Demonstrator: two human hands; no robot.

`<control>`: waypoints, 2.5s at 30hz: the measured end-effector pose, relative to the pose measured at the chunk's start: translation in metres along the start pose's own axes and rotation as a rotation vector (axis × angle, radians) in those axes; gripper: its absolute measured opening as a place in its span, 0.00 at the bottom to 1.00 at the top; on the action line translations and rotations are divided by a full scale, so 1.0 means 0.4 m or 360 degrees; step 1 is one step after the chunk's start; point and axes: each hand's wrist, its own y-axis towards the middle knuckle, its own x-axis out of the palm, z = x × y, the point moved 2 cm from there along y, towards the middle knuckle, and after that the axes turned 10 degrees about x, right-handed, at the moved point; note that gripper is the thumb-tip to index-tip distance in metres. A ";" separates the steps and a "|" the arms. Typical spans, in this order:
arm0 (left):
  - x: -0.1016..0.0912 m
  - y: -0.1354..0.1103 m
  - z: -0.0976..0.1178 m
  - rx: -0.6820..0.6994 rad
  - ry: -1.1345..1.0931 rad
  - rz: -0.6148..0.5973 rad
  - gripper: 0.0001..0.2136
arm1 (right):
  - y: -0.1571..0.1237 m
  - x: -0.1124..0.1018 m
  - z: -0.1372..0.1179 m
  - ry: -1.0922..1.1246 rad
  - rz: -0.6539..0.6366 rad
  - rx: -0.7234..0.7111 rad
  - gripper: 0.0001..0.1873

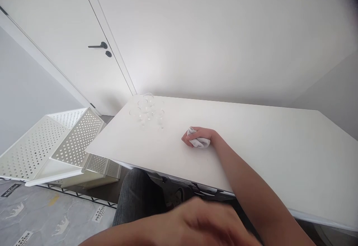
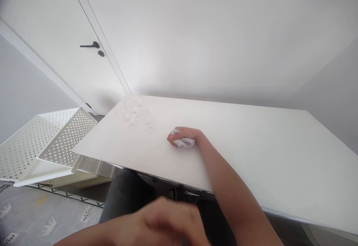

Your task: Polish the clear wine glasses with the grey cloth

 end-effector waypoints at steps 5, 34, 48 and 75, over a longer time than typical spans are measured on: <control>-0.206 -0.062 0.033 0.0142 0.0408 0.1367 0.07 | 0.002 0.001 -0.003 -0.0004 -0.0010 -0.0021 0.27; -0.441 0.175 0.035 0.0353 -0.0498 0.1314 0.23 | -0.080 -0.099 -0.004 0.1193 0.1498 -0.1443 0.19; -0.652 0.492 -0.107 0.0764 0.0350 0.1209 0.19 | -0.066 -0.140 0.031 0.0948 0.2348 -0.0737 0.31; -0.669 0.501 -0.119 0.0765 0.0274 0.1270 0.23 | -0.106 -0.125 0.024 -0.0372 0.2511 -0.0654 0.22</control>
